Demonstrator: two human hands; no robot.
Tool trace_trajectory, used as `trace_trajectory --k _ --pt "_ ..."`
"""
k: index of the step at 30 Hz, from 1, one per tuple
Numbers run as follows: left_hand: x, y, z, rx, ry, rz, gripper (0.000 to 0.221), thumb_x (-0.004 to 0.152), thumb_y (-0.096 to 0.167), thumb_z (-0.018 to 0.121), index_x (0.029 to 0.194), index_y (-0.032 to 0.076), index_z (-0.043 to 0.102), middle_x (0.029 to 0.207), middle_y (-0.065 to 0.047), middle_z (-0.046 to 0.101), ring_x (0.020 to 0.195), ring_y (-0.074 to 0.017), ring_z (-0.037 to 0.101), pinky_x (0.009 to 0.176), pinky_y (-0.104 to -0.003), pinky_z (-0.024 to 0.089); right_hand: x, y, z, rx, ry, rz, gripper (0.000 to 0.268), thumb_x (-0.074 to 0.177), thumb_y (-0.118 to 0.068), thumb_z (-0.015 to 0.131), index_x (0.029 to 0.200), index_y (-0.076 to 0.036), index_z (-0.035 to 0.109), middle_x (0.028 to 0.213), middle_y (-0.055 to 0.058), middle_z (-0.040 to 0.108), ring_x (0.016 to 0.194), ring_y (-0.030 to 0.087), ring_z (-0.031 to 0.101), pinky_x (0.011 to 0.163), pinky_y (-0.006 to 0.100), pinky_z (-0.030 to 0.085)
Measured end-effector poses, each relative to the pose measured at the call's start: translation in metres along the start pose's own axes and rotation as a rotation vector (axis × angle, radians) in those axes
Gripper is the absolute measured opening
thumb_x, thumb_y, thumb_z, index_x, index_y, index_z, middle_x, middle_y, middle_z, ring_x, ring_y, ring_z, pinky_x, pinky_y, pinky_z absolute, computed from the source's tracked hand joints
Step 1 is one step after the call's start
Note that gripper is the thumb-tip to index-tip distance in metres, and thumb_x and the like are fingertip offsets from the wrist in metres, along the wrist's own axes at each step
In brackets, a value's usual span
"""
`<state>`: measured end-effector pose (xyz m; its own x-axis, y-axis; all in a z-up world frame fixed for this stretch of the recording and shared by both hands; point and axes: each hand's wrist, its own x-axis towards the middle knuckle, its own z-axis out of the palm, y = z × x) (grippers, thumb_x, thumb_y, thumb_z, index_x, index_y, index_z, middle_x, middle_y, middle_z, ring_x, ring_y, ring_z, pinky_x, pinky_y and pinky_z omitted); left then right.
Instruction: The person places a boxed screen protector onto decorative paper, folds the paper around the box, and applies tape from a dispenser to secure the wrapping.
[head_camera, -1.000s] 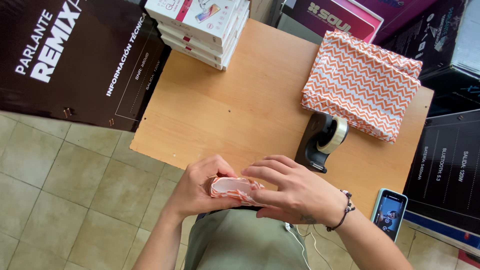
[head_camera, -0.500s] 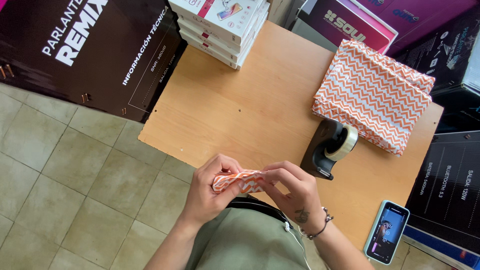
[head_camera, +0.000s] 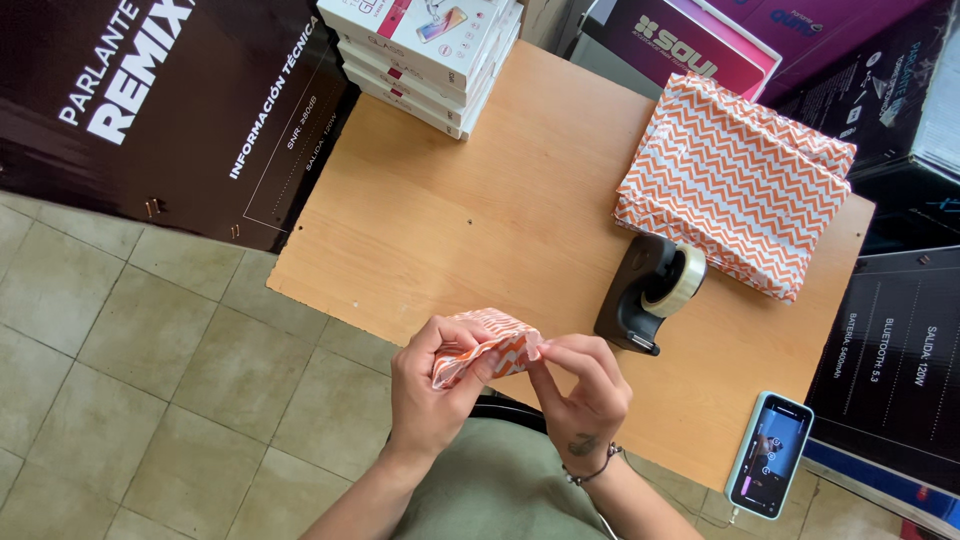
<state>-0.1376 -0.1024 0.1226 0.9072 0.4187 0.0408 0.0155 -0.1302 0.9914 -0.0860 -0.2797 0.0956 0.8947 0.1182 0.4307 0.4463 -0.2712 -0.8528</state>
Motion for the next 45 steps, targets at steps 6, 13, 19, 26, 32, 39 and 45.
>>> trace_trajectory --k 6,13,19,26,32,39,45 --pt "-0.004 -0.015 0.004 -0.115 0.085 -0.155 0.028 0.094 0.018 0.097 0.097 0.014 0.069 0.093 0.0 0.083 0.082 -0.0109 0.079 0.075 -0.027 0.064 0.006 0.004 -0.003 -0.009 -0.001 -0.274 0.016 0.099 -0.002 0.092 0.108 -0.01 0.083 0.102 0.008 0.076 0.09 0.025 0.072 0.086 0.039 0.063" --pt "0.007 -0.001 -0.01 -0.292 -0.023 -0.19 0.033 0.091 0.018 0.1 0.092 0.012 0.068 0.09 -0.008 0.087 0.081 -0.0161 0.084 0.071 -0.03 0.067 0.031 0.018 -0.018 0.237 -0.512 -0.205 0.023 0.111 -0.034 0.08 0.117 -0.013 0.087 0.142 0.019 0.069 0.128 0.034 0.073 0.113 0.047 0.061" --pt "0.015 0.0 -0.017 -0.186 -0.011 -0.283 0.038 0.085 0.02 0.106 0.083 0.014 0.068 0.079 0.001 0.078 0.072 -0.0088 0.069 0.066 -0.026 0.056 0.035 0.033 -0.016 0.156 -0.669 -0.39 0.026 0.11 -0.031 0.087 0.131 -0.015 0.083 0.137 0.016 0.078 0.106 0.029 0.081 0.091 0.04 0.067" --pt "0.013 0.018 -0.027 0.082 0.112 -0.189 0.049 0.094 0.044 0.09 0.131 0.015 0.077 0.128 0.002 0.084 0.112 -0.0147 0.08 0.107 -0.031 0.063 0.031 0.02 -0.014 0.021 -0.501 -0.275 0.02 0.104 -0.016 0.09 0.123 -0.013 0.085 0.127 0.014 0.083 0.097 0.023 0.084 0.084 0.033 0.067" --pt "0.011 0.007 -0.025 0.087 0.285 -0.224 0.021 0.092 0.027 0.097 0.1 0.011 0.086 0.098 -0.001 0.082 0.082 -0.015 0.085 0.077 -0.028 0.074 0.03 0.016 -0.002 -0.115 -0.435 -0.44 0.013 0.111 -0.018 0.081 0.125 -0.017 0.083 0.126 0.012 0.082 0.088 0.026 0.077 0.078 0.037 0.063" --pt "0.009 0.001 -0.023 0.38 0.384 0.107 0.013 0.095 0.015 0.097 0.107 0.016 0.093 0.088 0.002 0.075 0.076 -0.0094 0.078 0.077 -0.027 0.059 0.031 0.014 0.006 -0.191 -0.42 -0.478 0.014 0.111 -0.018 0.082 0.125 -0.017 0.084 0.124 0.011 0.083 0.088 0.027 0.077 0.078 0.039 0.063" --pt "0.014 0.005 -0.028 0.59 0.315 0.238 0.012 0.097 0.015 0.098 0.102 0.022 0.089 0.091 0.008 0.074 0.077 -0.0095 0.076 0.065 -0.029 0.056 0.037 0.016 0.002 -0.222 -0.434 -0.517 0.013 0.11 -0.017 0.083 0.123 -0.018 0.085 0.127 0.011 0.083 0.091 0.027 0.078 0.082 0.039 0.064"
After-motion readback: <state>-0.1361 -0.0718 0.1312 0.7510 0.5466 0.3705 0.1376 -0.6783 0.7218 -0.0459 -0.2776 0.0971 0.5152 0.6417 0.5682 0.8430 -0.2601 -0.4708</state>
